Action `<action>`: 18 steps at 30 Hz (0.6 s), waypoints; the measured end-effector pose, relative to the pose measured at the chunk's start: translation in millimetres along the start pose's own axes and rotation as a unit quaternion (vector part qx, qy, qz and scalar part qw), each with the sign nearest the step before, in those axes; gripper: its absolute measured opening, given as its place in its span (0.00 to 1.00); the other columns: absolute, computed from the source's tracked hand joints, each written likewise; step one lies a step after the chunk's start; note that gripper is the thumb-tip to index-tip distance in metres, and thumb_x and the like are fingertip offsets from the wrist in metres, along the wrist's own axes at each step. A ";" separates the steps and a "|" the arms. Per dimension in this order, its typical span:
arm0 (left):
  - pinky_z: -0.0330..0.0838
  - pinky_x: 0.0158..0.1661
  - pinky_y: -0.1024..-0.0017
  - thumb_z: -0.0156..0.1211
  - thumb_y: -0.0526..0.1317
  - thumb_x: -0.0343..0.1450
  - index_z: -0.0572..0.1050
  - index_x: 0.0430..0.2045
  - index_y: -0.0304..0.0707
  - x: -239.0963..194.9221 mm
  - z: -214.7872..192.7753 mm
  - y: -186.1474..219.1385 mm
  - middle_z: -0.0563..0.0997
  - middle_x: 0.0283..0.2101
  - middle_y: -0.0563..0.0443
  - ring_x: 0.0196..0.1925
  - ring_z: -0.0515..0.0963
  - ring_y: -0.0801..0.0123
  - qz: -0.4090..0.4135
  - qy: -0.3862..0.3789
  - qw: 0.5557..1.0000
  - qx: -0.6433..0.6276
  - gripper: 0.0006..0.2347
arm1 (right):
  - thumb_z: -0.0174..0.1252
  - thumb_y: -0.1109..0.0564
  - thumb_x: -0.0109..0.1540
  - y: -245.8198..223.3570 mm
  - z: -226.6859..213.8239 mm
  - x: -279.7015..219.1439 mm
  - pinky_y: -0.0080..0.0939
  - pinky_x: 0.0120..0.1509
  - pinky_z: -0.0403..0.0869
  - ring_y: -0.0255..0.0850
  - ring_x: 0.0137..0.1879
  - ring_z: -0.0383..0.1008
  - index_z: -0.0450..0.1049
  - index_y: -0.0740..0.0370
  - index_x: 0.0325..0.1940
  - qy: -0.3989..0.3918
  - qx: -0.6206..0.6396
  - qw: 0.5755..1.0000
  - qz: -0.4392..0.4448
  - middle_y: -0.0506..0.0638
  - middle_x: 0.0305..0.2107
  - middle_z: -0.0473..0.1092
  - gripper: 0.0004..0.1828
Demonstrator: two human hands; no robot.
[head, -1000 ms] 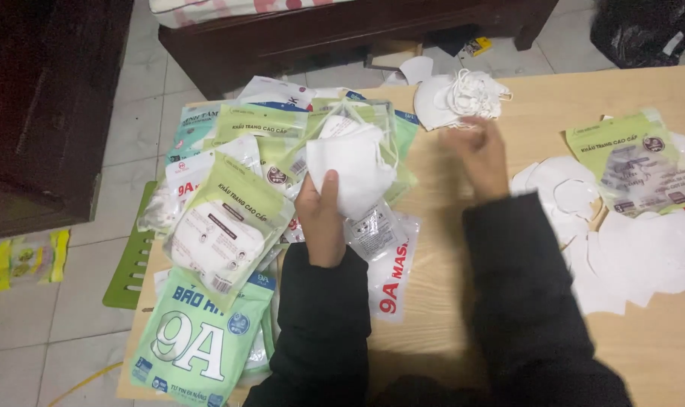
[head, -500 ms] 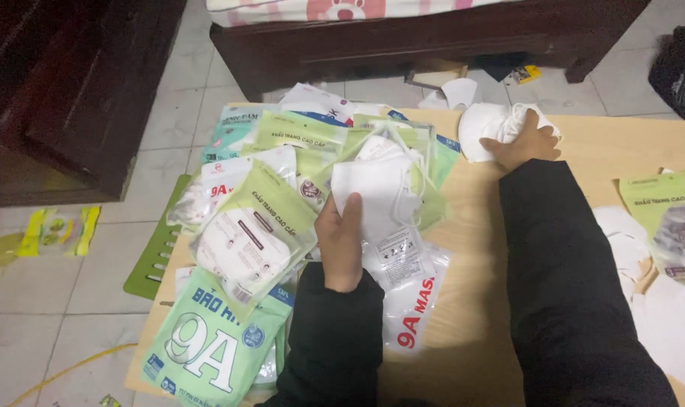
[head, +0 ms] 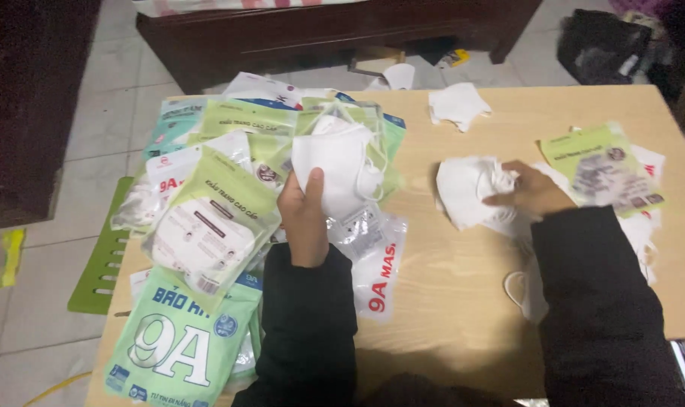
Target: Counting and stacking face masks on a table in a packaging environment.
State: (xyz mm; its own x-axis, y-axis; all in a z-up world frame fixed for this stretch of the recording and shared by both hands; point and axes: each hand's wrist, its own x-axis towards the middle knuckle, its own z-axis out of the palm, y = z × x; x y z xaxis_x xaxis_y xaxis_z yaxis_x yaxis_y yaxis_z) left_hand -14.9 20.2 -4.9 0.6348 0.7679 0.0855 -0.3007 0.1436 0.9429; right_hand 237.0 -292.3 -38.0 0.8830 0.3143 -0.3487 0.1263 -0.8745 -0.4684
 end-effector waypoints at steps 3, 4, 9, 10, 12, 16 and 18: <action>0.82 0.43 0.62 0.54 0.43 0.77 0.75 0.52 0.28 -3.8 7.5 10.7 0.85 0.40 0.34 0.41 0.85 0.64 0.024 -0.022 0.999 -0.002 0.16 | 0.73 0.33 0.47 7.2 1.3 -37.9 0.63 0.70 0.69 0.61 0.67 0.71 0.62 0.48 0.77 0.041 -0.142 0.989 -0.002 0.64 0.59 0.73 0.57; 0.82 0.43 0.62 0.54 0.43 0.77 0.75 0.52 0.28 -4.1 9.4 10.0 0.85 0.40 0.34 0.41 0.85 0.64 0.021 -0.027 0.999 -0.004 0.16 | 0.73 0.33 0.47 -3.1 -1.6 -51.9 0.63 0.70 0.69 0.61 0.67 0.71 0.62 0.48 0.77 0.043 -0.142 0.989 0.004 0.64 0.59 0.73 0.57; 0.82 0.41 0.64 0.51 0.44 0.78 0.76 0.47 0.33 -9.1 14.9 21.4 0.84 0.35 0.41 0.36 0.85 0.67 0.054 -0.090 0.994 0.034 0.13 | 0.71 0.52 0.57 -0.6 22.5 -36.1 0.57 0.67 0.69 0.61 0.61 0.73 0.76 0.61 0.60 0.255 -0.083 0.901 -0.342 0.60 0.51 0.74 0.28; 0.82 0.41 0.64 0.51 0.44 0.78 0.76 0.47 0.33 -12.5 17.7 23.3 0.84 0.35 0.41 0.36 0.85 0.67 0.056 -0.091 0.994 0.033 0.13 | 0.71 0.52 0.57 -6.2 29.1 -29.6 0.57 0.67 0.69 0.61 0.61 0.73 0.76 0.61 0.60 0.258 -0.084 0.900 -0.342 0.60 0.51 0.74 0.28; 0.80 0.43 0.62 0.52 0.40 0.78 0.75 0.49 0.31 -17.5 20.1 27.7 0.82 0.35 0.41 0.37 0.83 0.66 0.065 -0.120 0.990 0.032 0.12 | 0.67 0.45 0.56 -22.9 43.6 -11.8 0.54 0.74 0.62 0.49 0.66 0.72 0.76 0.50 0.63 0.207 -0.235 0.899 -0.305 0.49 0.54 0.75 0.31; 0.76 0.46 0.61 0.54 0.38 0.77 0.75 0.48 0.30 -12.3 13.5 19.5 0.79 0.35 0.45 0.40 0.77 0.67 0.085 -0.130 0.987 0.046 0.11 | 0.73 0.40 0.49 -23.8 49.8 24.9 0.53 0.72 0.63 0.49 0.61 0.75 0.74 0.50 0.66 0.135 -0.332 0.907 -0.222 0.51 0.49 0.78 0.42; 0.74 0.50 0.58 0.57 0.38 0.75 0.77 0.48 0.35 -12.8 13.1 26.6 0.81 0.38 0.42 0.44 0.76 0.68 0.091 -0.150 0.981 0.083 0.10 | 0.76 0.40 0.47 -20.9 45.6 34.5 0.49 0.65 0.68 0.46 0.53 0.78 0.82 0.47 0.51 0.143 -0.368 0.897 -0.197 0.47 0.41 0.80 0.29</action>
State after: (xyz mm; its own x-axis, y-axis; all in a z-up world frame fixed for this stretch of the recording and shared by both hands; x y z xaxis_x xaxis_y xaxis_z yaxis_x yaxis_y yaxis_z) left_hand -21.8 6.0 23.3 0.7694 0.5504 0.3240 -0.3241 -0.1006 0.9406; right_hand 244.2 -246.4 -77.2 0.7710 0.6369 -0.0012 0.6254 -0.7568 0.1901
